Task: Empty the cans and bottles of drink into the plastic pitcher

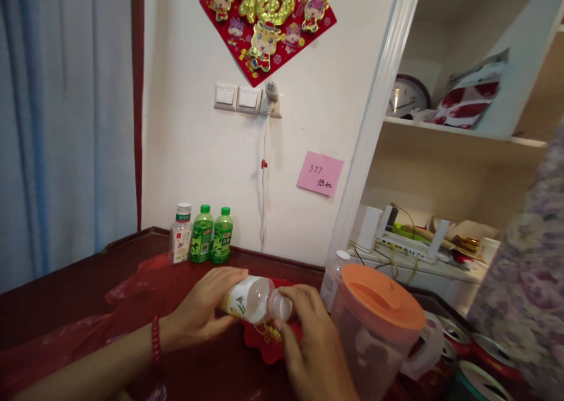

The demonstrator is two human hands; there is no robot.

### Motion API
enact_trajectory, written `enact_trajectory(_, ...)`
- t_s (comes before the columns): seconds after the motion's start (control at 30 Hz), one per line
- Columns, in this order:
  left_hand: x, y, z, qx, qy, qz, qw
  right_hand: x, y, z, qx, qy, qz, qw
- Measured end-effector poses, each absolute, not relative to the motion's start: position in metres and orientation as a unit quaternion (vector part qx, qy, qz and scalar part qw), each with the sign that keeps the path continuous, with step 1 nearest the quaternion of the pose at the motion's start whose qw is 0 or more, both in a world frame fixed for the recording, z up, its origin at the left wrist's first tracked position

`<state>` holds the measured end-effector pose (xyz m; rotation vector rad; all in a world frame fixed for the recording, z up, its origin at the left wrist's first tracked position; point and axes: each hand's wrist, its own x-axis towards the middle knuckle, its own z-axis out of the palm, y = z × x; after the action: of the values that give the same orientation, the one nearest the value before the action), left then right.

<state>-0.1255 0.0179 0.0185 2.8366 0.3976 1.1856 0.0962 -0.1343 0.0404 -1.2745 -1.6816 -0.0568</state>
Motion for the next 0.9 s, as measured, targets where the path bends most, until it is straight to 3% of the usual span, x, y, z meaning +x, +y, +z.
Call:
enact_trajectory(0.27, -0.124, 0.014, 0.019, 0.922, 0.108, 0.373, 0.009, 0.098, -0.135, 0.035, -0.605, -0.641, 0.004, 0.472)
enact_trajectory(0.43, -0.125, 0.019, 0.017, 0.916, 0.126, 0.380, 0.026, 0.096, -0.133, 0.037, -0.537, -0.686, -0.066, 0.487)
enact_trajectory(0.57, -0.124, 0.022, 0.014, 0.902, 0.160, 0.392, 0.087, 0.095, -0.137, 0.047, -0.505, -0.676, -0.176, 0.507)
enact_trajectory(0.63, -0.122, 0.022, 0.013, 0.881, 0.190, 0.403, 0.161, 0.092, -0.141, 0.051, -0.496, -0.697, -0.166, 0.490)
enact_trajectory(0.7, -0.119, 0.022, 0.013, 0.837, 0.220, 0.423, 0.269, 0.086, -0.143, 0.051, -0.510, -0.739, -0.099, 0.429)
enact_trajectory(0.8, -0.113, 0.024, 0.013, 0.746, 0.243, 0.447, 0.430, 0.071, -0.138, 0.029, -0.563, -0.788, -0.013, 0.247)
enact_trajectory(0.9, -0.110, 0.026, 0.014, 0.692, 0.245, 0.448, 0.510, 0.051, -0.122, -0.021, -0.581, -0.806, -0.077, 0.082)
